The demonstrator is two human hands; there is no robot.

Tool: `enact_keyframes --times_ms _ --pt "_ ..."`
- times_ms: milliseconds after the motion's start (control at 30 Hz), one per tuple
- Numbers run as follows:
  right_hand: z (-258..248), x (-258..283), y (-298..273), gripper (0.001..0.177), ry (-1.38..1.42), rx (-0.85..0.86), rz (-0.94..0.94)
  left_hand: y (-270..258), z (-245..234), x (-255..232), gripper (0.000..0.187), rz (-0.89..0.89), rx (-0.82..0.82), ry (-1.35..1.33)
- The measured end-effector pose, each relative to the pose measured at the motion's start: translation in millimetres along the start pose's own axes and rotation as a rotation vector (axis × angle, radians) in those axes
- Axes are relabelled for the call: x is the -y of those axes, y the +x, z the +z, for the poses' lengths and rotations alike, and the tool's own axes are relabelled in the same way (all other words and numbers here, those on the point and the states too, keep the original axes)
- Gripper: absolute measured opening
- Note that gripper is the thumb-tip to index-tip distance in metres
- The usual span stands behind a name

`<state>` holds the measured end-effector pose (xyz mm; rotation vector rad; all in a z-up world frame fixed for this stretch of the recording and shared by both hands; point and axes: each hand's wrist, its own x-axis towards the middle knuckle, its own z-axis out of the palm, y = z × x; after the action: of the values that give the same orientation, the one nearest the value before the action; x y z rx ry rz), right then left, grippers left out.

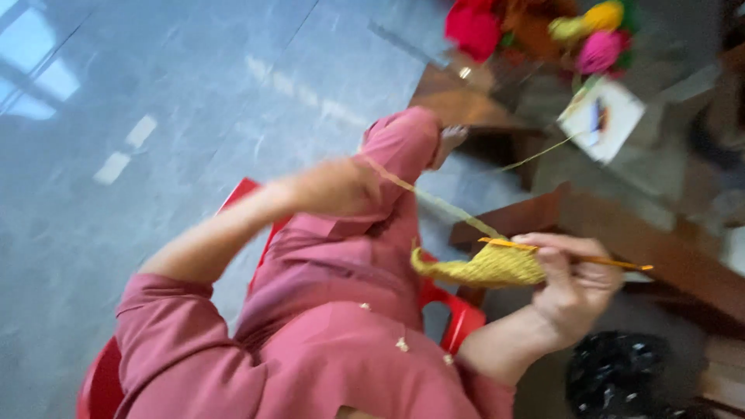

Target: A person is crocheting a piece of yellow fabric using a crochet hook and yarn while sitting at a glass table.

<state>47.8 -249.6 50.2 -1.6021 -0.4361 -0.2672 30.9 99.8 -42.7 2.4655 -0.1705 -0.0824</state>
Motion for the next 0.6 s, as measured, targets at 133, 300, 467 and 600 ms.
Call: enact_keyframes --times_ms 133,300,467,600 --pt "4 6 -2 0.029 -0.007 0.018 -0.004 -37 91 -23 0.039 0.271 0.477 0.062" --pt "3 7 -1 0.03 0.007 0.035 -0.023 -47 170 -11 0.019 0.364 0.133 0.353" --pt "3 5 0 0.023 0.042 0.063 -0.067 -49 177 -9 0.006 0.421 -0.168 0.399" --pt "4 13 1 0.023 0.015 0.106 -0.094 -22 184 33 0.013 0.283 0.079 0.358"
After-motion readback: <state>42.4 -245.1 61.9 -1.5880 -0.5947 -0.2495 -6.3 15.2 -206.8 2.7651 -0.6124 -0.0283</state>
